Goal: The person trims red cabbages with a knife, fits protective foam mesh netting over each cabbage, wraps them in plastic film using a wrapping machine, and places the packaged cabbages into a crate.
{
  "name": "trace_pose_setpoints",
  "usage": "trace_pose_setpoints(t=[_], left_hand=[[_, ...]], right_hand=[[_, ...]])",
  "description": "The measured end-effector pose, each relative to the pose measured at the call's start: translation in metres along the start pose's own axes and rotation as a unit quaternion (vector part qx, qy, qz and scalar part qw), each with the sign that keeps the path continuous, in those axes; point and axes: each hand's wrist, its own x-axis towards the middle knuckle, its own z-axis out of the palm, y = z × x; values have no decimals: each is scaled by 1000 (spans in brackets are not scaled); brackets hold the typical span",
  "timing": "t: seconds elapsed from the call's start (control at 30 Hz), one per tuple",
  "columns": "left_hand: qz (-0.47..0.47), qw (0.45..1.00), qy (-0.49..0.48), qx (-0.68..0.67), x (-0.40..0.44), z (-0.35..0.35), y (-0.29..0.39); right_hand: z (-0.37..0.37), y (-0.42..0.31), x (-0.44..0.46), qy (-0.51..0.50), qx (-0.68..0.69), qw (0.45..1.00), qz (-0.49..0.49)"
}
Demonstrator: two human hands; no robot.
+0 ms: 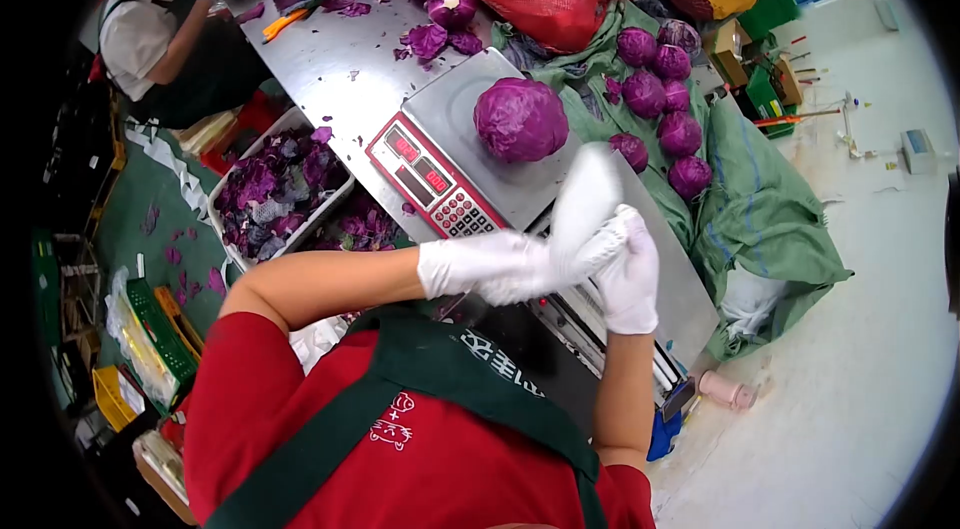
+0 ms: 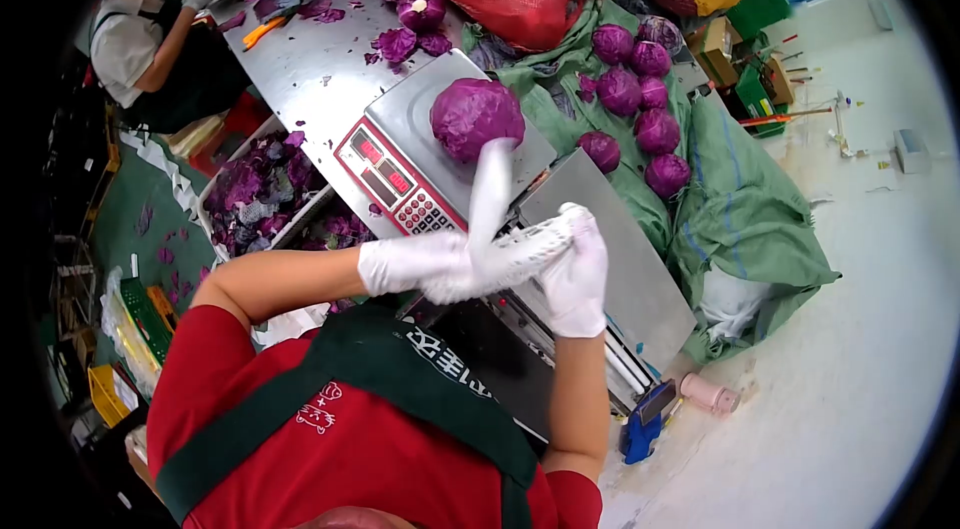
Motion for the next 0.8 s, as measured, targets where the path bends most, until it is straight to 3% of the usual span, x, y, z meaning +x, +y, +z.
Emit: trace_pose_setpoints(t=[0.07, 0.1, 0.13, 0.17, 0.2, 0.23, 0.27, 0.33, 0.37, 0.4, 0.43, 0.5, 0.53, 0.57, 0.6, 0.63, 0.67, 0.7, 0.73, 0.77, 0.8], left_hand=[[-6, 990, 13, 138, -14, -9, 2], [-31, 981, 71, 178, -23, -12, 22], [30, 979, 131, 152, -25, -22, 32], [144, 981, 128, -17, -11, -46, 33], [202, 957, 116, -171, -1, -87, 38], [213, 929, 163, -256, -2, -103, 64], [198, 928, 151, -277, -13, -103, 89], [189, 943, 104, -254, -8, -148, 79], [203, 950, 194, -136, -2, -134, 84], [212, 936, 280, -17, 0, -118, 91], [177, 915, 348, 105, -3, -123, 101], [253, 789, 494, 262, 10, -155, 115], [262, 704, 564, 341, 17, -172, 122], [265, 703, 565, 341, 24, -185, 127], [199, 627, 608, 445, 30, -197, 129], [130, 536, 637, 539, 36, -208, 127], [65, 555, 589, 583, 40, -218, 121], [55, 556, 533, 635, 51, -233, 101], [42, 554, 474, 683, 56, -241, 81], [66, 547, 455, 700, 53, -216, 74], [91, 539, 434, 716, 49, -187, 68]], right_hand=[[7, -3, 12, 62, 27, 997, 37], [4, -1, 19, 96, -10, 994, 44], [4, 1, 24, 130, -48, 989, 51], [13, 5, 26, 86, -161, 983, 31], [7, 5, 28, 34, -337, 939, 66], [16, 7, 31, 0, -455, 885, 99], [25, 8, 37, -34, -565, 813, 133], [23, 5, 65, -60, -597, 788, 136], [28, -8, 86, -52, -715, 694, 71], [3, -7, 115, 32, -691, 721, 29], [8, -12, 137, 58, -643, 759, -83], [16, -22, 181, 110, -610, 773, -136], [23, -21, 193, 128, -705, 679, -158], [15, -15, 218, 146, -765, 611, -141], [-3, -4, 240, 164, -818, 538, -123], [-12, 4, 248, 178, -813, 550, -73], [-23, 11, 257, 191, -807, 559, -22], [-58, 19, 274, 111, -845, 522, 40], [-66, 30, 270, 147, -727, 655, 143], [-115, 41, 282, -169, -890, 422, 35], [-118, 42, 272, -299, -902, 310, -38]])
